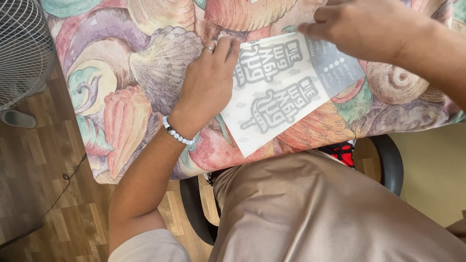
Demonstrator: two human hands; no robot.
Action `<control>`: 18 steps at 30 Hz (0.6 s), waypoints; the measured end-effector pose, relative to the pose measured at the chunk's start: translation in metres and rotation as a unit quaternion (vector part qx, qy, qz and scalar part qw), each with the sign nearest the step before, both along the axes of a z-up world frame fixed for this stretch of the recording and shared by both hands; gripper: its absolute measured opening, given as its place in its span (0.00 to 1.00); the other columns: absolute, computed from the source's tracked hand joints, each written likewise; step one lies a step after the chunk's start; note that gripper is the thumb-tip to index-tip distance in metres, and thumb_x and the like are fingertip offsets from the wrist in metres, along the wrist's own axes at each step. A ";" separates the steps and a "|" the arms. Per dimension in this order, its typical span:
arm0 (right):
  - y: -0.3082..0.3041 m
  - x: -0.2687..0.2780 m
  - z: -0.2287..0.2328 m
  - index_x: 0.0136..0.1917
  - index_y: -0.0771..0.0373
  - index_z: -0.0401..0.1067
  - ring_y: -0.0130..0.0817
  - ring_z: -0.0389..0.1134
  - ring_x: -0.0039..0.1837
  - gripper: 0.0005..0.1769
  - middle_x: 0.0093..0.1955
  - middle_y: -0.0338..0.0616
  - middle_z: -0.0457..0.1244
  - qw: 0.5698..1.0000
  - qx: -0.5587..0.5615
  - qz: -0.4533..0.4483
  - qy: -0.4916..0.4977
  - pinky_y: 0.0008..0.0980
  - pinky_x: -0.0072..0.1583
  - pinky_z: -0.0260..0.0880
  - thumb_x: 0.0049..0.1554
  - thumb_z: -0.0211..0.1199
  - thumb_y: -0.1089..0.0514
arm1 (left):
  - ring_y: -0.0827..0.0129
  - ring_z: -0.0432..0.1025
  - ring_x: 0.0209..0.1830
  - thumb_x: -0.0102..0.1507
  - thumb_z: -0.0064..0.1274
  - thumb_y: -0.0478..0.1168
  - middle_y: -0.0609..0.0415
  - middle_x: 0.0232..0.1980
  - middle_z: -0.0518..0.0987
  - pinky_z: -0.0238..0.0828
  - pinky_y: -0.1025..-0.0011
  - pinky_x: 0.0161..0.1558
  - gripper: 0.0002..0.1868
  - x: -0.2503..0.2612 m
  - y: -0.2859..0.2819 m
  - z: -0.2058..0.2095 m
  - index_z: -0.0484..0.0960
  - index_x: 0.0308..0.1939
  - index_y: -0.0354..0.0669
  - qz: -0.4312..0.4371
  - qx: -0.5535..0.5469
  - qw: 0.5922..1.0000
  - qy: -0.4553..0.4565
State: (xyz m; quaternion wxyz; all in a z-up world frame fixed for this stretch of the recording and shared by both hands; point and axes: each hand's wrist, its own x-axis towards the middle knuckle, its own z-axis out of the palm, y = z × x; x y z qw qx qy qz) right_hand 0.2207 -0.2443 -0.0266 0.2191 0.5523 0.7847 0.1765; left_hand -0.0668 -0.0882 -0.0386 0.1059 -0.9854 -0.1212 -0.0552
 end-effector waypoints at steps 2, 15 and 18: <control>0.000 0.012 -0.002 0.81 0.42 0.61 0.14 0.69 0.39 0.43 0.50 0.13 0.66 0.998 -0.058 -0.028 -0.020 0.13 0.38 0.73 0.55 0.56 0.65 | 0.60 0.68 0.54 0.60 0.45 0.28 0.51 0.54 0.70 0.77 0.73 0.28 0.28 0.000 -0.005 -0.001 0.68 0.66 0.38 0.008 -0.007 1.000 0.015; -0.010 0.005 -0.005 0.78 0.39 0.65 0.19 0.67 0.42 0.37 0.39 0.16 0.64 0.999 0.036 0.036 -0.011 0.19 0.43 0.70 0.57 0.61 0.59 | 0.57 0.66 0.55 0.62 0.45 0.27 0.52 0.54 0.68 0.77 0.74 0.35 0.36 0.003 -0.006 0.002 0.62 0.76 0.43 0.005 -0.002 0.999 0.034; -0.009 -0.001 -0.006 0.79 0.38 0.63 0.19 0.67 0.43 0.36 0.41 0.16 0.65 0.999 0.020 0.027 -0.035 0.18 0.41 0.70 0.59 0.59 0.58 | 0.60 0.65 0.48 0.59 0.47 0.26 0.54 0.51 0.66 0.74 0.75 0.26 0.39 0.008 -0.003 0.008 0.64 0.75 0.50 -0.001 -0.004 0.999 0.047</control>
